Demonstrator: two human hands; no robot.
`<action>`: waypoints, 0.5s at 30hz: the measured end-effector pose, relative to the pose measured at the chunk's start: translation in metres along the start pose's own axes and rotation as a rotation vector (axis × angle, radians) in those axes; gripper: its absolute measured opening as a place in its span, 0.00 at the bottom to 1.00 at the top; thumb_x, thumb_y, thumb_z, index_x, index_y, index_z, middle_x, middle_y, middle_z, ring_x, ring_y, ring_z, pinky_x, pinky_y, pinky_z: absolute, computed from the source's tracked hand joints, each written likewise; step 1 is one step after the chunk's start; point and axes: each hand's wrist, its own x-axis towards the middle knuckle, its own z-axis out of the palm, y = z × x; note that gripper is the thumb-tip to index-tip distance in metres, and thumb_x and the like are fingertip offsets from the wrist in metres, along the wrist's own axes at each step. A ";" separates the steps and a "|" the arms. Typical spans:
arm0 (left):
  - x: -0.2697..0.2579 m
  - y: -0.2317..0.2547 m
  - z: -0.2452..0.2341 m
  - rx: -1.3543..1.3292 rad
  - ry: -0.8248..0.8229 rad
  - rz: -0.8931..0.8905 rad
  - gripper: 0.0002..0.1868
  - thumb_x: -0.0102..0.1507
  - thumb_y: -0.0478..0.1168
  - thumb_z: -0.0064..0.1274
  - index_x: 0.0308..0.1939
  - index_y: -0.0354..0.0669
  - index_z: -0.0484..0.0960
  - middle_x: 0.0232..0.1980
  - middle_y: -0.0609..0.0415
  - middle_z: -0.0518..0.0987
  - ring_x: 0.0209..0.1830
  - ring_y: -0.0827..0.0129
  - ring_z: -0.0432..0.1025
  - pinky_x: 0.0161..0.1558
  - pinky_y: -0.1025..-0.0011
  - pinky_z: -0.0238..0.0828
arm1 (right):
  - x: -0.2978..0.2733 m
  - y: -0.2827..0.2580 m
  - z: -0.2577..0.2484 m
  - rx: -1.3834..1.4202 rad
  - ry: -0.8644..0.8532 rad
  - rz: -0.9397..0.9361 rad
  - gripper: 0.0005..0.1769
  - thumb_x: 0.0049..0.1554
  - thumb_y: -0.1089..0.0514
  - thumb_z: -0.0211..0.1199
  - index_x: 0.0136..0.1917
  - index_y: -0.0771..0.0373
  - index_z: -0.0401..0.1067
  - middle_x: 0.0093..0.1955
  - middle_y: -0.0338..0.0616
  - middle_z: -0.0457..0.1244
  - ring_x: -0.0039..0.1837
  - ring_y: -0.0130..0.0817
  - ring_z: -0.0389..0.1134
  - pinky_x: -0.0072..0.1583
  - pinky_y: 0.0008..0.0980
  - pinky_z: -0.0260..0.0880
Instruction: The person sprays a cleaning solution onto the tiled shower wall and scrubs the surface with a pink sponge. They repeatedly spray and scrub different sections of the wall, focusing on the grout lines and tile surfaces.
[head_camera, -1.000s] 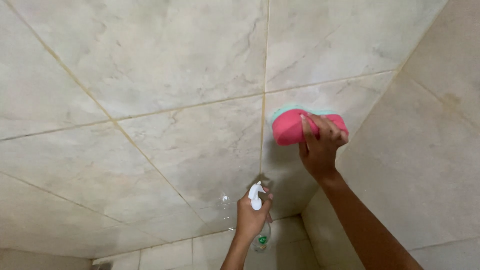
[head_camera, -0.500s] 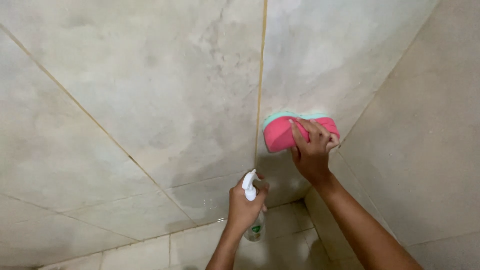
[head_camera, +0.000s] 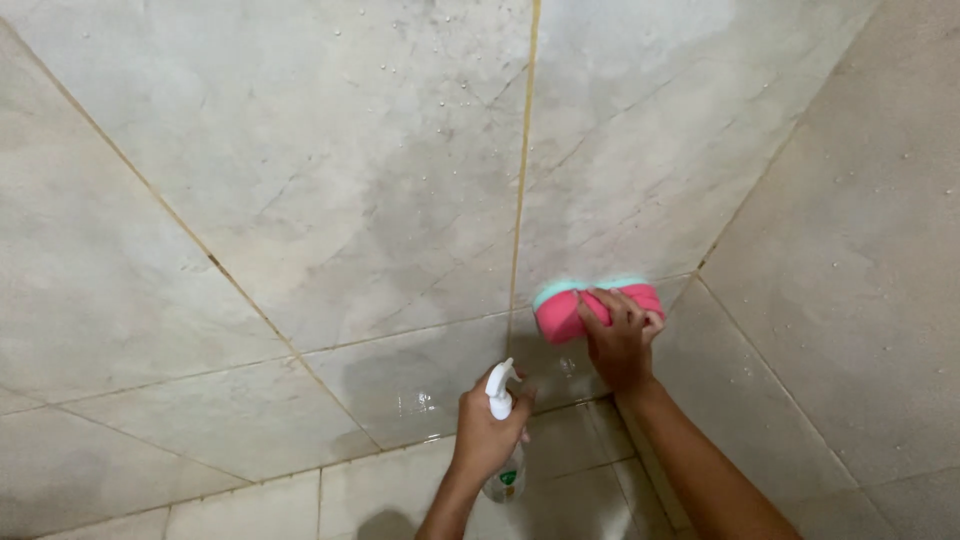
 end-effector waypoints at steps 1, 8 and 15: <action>0.003 -0.006 0.000 -0.002 -0.001 0.002 0.12 0.62 0.35 0.58 0.48 0.37 0.79 0.20 0.55 0.75 0.14 0.75 0.70 0.19 0.73 0.66 | -0.007 0.004 0.004 -0.002 0.001 -0.002 0.20 0.61 0.58 0.61 0.66 0.44 0.73 0.71 0.34 0.61 0.72 0.39 0.58 0.66 0.50 0.47; -0.002 -0.058 -0.005 -0.021 -0.022 0.063 0.13 0.62 0.35 0.59 0.50 0.36 0.79 0.22 0.58 0.77 0.16 0.77 0.72 0.19 0.73 0.68 | -0.049 0.001 0.019 0.028 -0.180 0.116 0.28 0.55 0.60 0.63 0.68 0.39 0.69 0.73 0.33 0.59 0.72 0.41 0.58 0.67 0.54 0.51; -0.011 -0.077 -0.001 0.004 -0.014 -0.026 0.14 0.62 0.36 0.60 0.50 0.36 0.81 0.18 0.56 0.74 0.14 0.75 0.71 0.19 0.71 0.67 | -0.039 0.008 0.003 0.076 -0.275 0.157 0.38 0.52 0.59 0.67 0.74 0.40 0.66 0.73 0.41 0.59 0.70 0.47 0.56 0.67 0.59 0.47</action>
